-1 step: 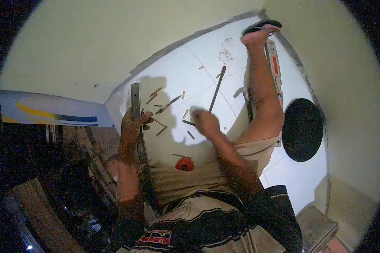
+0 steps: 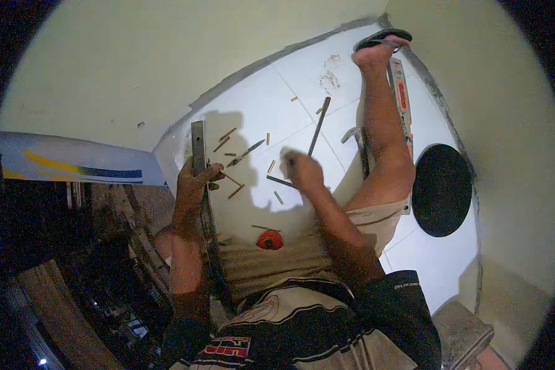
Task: Marking and preparing aluminum profile segments for assembly using a square and a pencil.
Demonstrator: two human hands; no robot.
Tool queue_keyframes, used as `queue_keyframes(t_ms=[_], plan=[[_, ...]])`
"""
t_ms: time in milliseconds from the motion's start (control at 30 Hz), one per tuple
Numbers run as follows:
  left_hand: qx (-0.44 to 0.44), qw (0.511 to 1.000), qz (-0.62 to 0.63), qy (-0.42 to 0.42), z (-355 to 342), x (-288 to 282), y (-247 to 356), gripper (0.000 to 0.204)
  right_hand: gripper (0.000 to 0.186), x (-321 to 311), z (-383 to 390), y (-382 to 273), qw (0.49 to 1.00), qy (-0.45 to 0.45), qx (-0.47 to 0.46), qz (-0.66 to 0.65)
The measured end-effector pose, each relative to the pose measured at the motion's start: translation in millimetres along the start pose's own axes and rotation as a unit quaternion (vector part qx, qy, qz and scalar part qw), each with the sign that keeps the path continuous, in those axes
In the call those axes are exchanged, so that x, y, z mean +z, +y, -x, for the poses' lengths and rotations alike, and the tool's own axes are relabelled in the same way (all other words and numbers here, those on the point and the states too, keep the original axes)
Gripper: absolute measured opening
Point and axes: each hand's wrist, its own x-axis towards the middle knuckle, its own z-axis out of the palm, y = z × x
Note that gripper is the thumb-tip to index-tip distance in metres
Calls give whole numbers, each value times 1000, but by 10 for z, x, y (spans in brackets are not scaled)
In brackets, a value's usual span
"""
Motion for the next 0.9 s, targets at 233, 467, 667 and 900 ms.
queue_keyframes(t_ms=[233, 467, 667, 900], plan=[[-22, 999, 1, -31, -89, -51, -58, 34, 24, -477, -1289, 304, 986, 117, 27, 114], [-36, 999, 9, -30, -67, -35, 61, 36, 24, -403, -1632, 292, 967, 52, -62, 243], [-28, 999, 2, -24, -62, -133, 44, 35, 13, -156, -437, -464, 958, -141, -62, -244], [-3, 1000, -7, -1, 23, -61, 85, 36, 15, -492, 529, -1462, 950, -87, -141, -264]])
